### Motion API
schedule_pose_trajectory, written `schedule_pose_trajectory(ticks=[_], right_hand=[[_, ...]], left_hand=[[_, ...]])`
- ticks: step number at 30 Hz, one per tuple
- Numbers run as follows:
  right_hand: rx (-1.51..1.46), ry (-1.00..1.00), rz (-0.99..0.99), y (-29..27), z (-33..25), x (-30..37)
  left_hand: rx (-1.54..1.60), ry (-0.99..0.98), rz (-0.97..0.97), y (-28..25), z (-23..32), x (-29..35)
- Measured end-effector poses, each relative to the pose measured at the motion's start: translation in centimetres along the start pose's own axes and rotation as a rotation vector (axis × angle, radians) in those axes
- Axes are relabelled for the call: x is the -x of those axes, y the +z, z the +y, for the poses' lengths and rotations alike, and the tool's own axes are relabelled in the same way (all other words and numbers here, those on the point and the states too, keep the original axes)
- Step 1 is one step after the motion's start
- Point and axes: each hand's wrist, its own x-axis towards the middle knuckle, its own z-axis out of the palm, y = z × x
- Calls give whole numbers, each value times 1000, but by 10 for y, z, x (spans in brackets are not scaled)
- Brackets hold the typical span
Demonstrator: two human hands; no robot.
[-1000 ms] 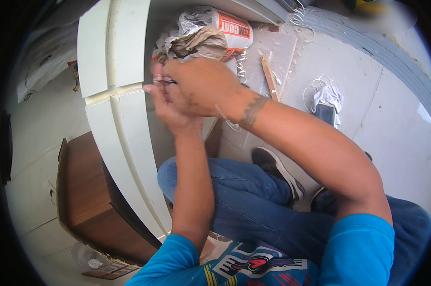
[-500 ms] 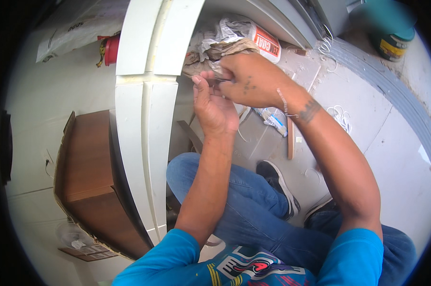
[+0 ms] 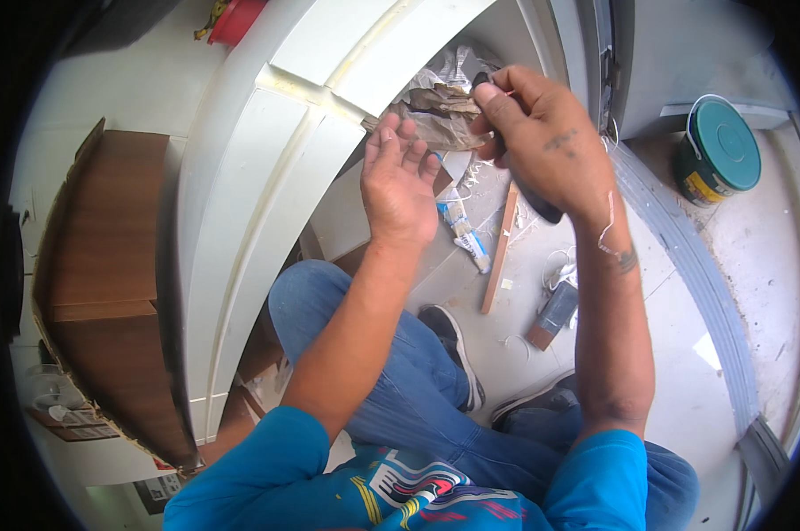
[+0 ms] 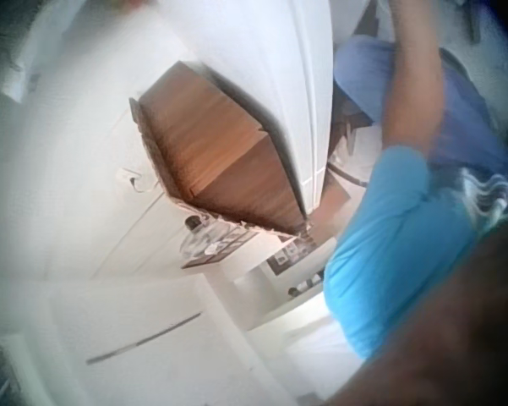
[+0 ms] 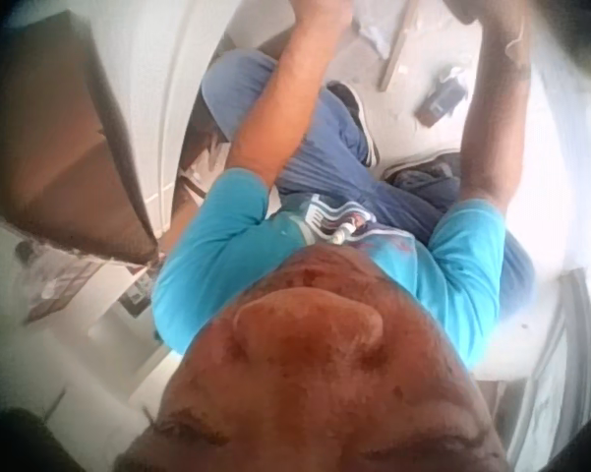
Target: The person sits on the floor and uses a utility knife to trim and clean the edges of a white plastic molding piece. They repeatedly score and scrape the surface to remove excess material and smooth the edges.
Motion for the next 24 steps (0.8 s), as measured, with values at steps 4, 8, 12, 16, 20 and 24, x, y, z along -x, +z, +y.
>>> schedule_pose_trajectory(ticks=[4, 8, 12, 16, 20, 24], right_hand=[[-156, -40, -6, 34, -17, 15], [-84, -154, 116, 77, -9, 25], [69, -86, 144, 100, -11, 33], [94, -159, 226, 115, -12, 31], [27, -139, 233, 125, -17, 26], [33, -104, 266, 133, -20, 25]], left_hand=[[172, -75, -17, 4, 11, 1], [257, -154, -94, -4, 16, 1], [384, -221, -187, -14, 28, 4], [440, -254, -306, -14, 43, 11], [472, -282, -448, -29, 44, 8], [369, -177, -438, -39, 34, 3]])
